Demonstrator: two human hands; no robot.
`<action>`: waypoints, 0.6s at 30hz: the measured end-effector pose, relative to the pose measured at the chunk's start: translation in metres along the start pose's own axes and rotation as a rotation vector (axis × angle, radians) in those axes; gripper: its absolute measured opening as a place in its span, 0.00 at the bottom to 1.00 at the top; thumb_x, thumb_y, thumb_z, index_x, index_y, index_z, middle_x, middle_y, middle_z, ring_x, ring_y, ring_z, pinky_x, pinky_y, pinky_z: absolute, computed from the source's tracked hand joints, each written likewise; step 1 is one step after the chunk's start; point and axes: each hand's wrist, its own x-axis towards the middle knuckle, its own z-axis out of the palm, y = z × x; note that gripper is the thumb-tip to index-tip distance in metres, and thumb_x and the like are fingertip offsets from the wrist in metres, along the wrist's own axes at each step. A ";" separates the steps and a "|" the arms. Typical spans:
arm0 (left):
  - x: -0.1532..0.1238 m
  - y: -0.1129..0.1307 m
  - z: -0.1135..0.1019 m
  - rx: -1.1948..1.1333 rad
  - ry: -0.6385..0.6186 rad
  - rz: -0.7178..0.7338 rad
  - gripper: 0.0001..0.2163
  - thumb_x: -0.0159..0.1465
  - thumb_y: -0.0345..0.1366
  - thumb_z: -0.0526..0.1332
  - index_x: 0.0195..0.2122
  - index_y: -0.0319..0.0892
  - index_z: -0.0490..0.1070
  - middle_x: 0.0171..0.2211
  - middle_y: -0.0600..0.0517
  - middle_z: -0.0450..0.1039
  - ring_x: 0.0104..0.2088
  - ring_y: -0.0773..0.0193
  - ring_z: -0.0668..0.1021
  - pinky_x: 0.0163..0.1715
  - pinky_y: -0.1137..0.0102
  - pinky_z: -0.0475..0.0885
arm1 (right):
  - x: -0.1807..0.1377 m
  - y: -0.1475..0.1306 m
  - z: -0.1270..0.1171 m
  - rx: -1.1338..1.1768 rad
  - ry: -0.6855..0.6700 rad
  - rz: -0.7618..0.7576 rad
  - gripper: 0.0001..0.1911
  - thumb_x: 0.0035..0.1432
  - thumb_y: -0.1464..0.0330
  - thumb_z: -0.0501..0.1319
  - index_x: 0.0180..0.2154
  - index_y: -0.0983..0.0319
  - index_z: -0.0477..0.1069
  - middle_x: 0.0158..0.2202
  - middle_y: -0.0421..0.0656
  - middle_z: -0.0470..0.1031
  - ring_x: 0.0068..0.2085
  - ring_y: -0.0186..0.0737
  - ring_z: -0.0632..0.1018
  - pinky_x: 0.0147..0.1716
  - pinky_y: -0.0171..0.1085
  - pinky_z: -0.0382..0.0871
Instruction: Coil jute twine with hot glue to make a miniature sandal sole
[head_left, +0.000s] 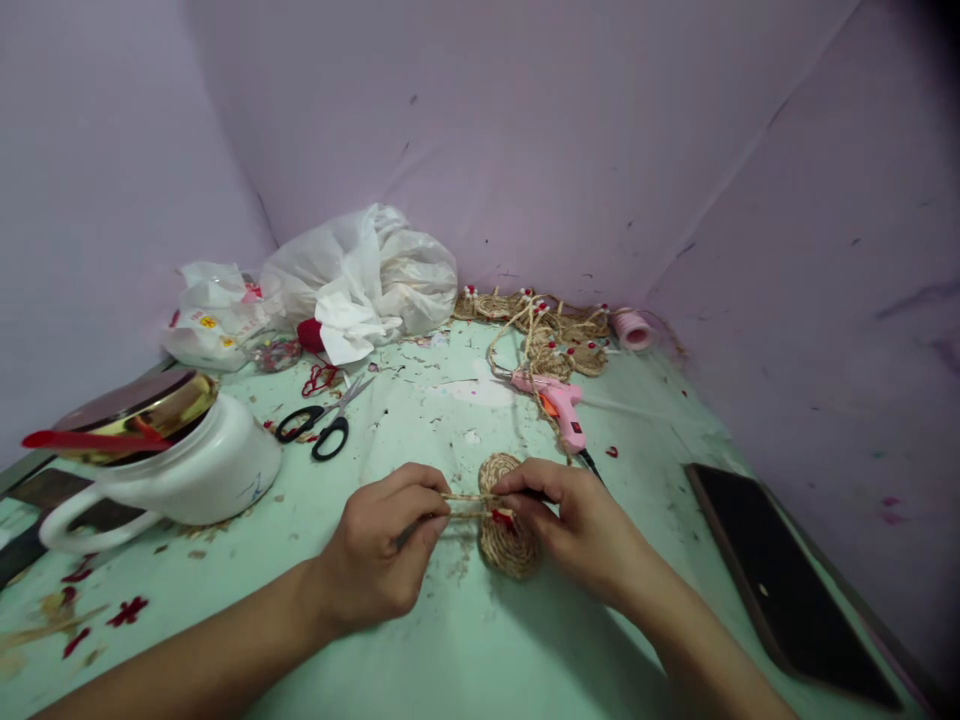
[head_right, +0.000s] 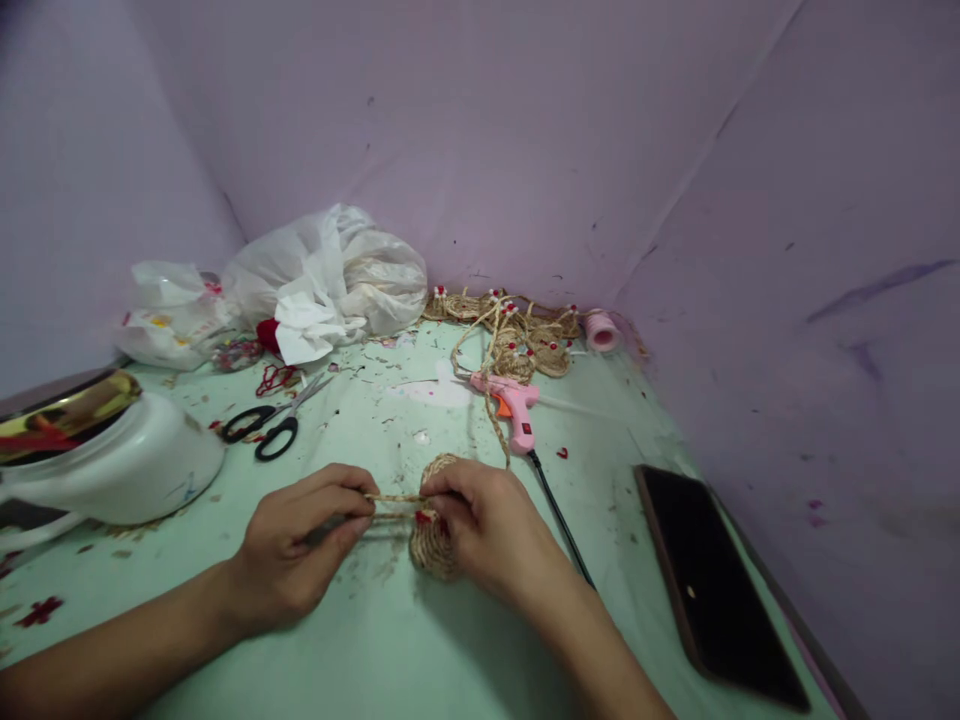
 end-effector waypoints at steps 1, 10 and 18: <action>0.000 0.001 0.000 -0.006 0.006 -0.002 0.07 0.58 0.23 0.55 0.31 0.37 0.70 0.32 0.47 0.72 0.32 0.67 0.76 0.31 0.74 0.73 | 0.000 -0.001 0.000 -0.007 0.026 -0.006 0.13 0.52 0.78 0.54 0.32 0.61 0.75 0.29 0.42 0.78 0.31 0.37 0.77 0.31 0.35 0.69; 0.000 -0.002 0.002 0.014 -0.004 -0.036 0.05 0.58 0.23 0.56 0.30 0.37 0.70 0.26 0.49 0.72 0.27 0.67 0.74 0.26 0.74 0.70 | -0.004 -0.002 0.004 -0.013 0.058 -0.187 0.15 0.51 0.82 0.53 0.33 0.63 0.75 0.31 0.44 0.77 0.33 0.37 0.76 0.32 0.34 0.69; -0.002 -0.002 0.001 -0.032 -0.059 0.001 0.07 0.60 0.24 0.54 0.31 0.36 0.71 0.26 0.48 0.72 0.27 0.67 0.74 0.26 0.74 0.70 | 0.000 0.005 0.008 -0.030 0.156 -0.206 0.18 0.47 0.83 0.52 0.32 0.63 0.76 0.29 0.44 0.78 0.31 0.37 0.77 0.30 0.35 0.70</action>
